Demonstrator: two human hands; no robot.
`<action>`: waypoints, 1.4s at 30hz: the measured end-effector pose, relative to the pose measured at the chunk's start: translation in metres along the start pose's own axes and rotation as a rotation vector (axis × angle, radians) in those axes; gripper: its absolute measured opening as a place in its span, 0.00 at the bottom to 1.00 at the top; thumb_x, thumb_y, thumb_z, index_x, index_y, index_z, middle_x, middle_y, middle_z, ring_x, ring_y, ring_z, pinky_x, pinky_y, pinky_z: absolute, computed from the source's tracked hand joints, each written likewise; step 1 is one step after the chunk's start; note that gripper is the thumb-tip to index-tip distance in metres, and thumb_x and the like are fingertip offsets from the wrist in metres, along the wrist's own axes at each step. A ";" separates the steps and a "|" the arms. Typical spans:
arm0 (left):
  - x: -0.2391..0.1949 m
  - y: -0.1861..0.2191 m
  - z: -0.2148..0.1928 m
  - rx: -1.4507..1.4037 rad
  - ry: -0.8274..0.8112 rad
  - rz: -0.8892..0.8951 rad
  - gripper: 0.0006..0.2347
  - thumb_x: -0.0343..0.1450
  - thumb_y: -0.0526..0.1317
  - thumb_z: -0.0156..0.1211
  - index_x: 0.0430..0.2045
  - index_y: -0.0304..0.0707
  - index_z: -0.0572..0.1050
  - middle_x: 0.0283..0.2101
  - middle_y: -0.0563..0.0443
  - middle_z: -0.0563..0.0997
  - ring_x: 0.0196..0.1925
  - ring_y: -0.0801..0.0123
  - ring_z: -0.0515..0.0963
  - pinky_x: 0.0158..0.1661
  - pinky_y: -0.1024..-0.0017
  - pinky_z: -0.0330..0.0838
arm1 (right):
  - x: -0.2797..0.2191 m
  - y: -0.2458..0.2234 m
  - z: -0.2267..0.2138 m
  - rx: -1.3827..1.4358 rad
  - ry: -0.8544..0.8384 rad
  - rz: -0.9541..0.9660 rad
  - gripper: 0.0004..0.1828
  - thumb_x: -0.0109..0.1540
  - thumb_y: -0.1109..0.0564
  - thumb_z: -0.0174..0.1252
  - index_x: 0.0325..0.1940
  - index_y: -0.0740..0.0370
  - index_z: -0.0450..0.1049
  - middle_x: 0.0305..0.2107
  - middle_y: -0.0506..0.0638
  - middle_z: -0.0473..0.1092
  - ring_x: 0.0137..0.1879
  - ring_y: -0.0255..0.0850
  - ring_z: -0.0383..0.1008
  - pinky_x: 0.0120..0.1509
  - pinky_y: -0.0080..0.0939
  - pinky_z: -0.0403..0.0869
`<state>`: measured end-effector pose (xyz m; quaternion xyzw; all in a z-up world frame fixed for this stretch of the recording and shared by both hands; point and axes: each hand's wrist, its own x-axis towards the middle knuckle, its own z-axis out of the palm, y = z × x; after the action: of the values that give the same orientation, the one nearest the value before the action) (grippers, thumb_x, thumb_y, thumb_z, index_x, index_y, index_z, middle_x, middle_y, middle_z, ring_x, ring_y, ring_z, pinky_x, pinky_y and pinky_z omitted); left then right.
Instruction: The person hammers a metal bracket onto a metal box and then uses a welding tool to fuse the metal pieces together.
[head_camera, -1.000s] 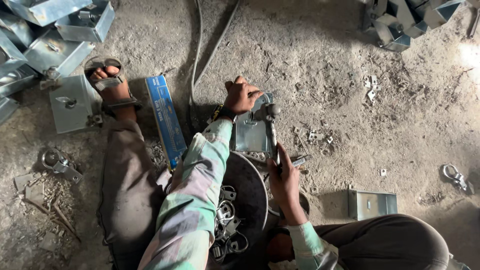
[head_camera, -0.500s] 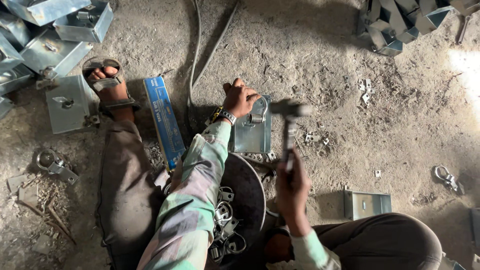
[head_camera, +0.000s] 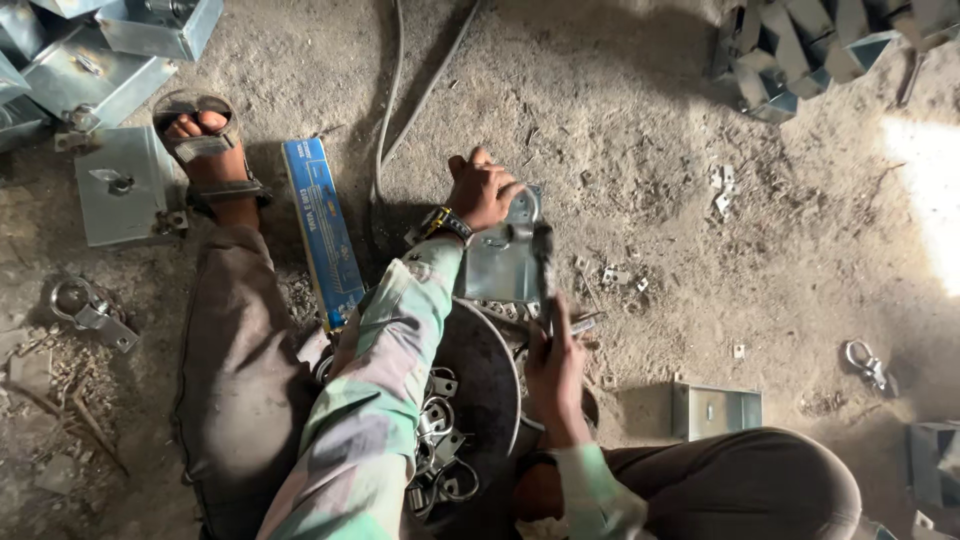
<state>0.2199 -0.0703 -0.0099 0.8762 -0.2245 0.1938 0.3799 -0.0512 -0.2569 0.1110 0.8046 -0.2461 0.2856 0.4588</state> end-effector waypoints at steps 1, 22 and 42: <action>0.006 0.002 -0.007 0.015 0.019 0.039 0.11 0.72 0.49 0.64 0.26 0.43 0.84 0.30 0.55 0.85 0.47 0.58 0.70 0.49 0.50 0.59 | 0.000 0.004 -0.005 0.591 -0.212 -0.010 0.25 0.72 0.57 0.49 0.73 0.65 0.60 0.29 0.54 0.73 0.25 0.33 0.68 0.26 0.37 0.68; 0.004 0.018 0.007 -0.038 0.024 -0.039 0.12 0.73 0.52 0.66 0.30 0.44 0.86 0.23 0.50 0.76 0.32 0.65 0.69 0.47 0.59 0.53 | 0.026 0.022 -0.033 1.869 -0.679 -0.043 0.28 0.70 0.57 0.52 0.75 0.60 0.61 0.26 0.47 0.73 0.22 0.28 0.66 0.22 0.34 0.64; -0.001 0.030 -0.025 -0.036 0.131 0.029 0.12 0.75 0.47 0.61 0.29 0.41 0.84 0.23 0.52 0.79 0.38 0.61 0.73 0.47 0.55 0.53 | 0.022 0.002 -0.043 1.824 -0.601 -0.117 0.27 0.70 0.60 0.53 0.74 0.61 0.61 0.30 0.49 0.77 0.19 0.28 0.65 0.19 0.35 0.62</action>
<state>0.1984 -0.0692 0.0231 0.8512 -0.2153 0.2522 0.4068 -0.0467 -0.2230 0.1452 0.9024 0.0039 0.1254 -0.4121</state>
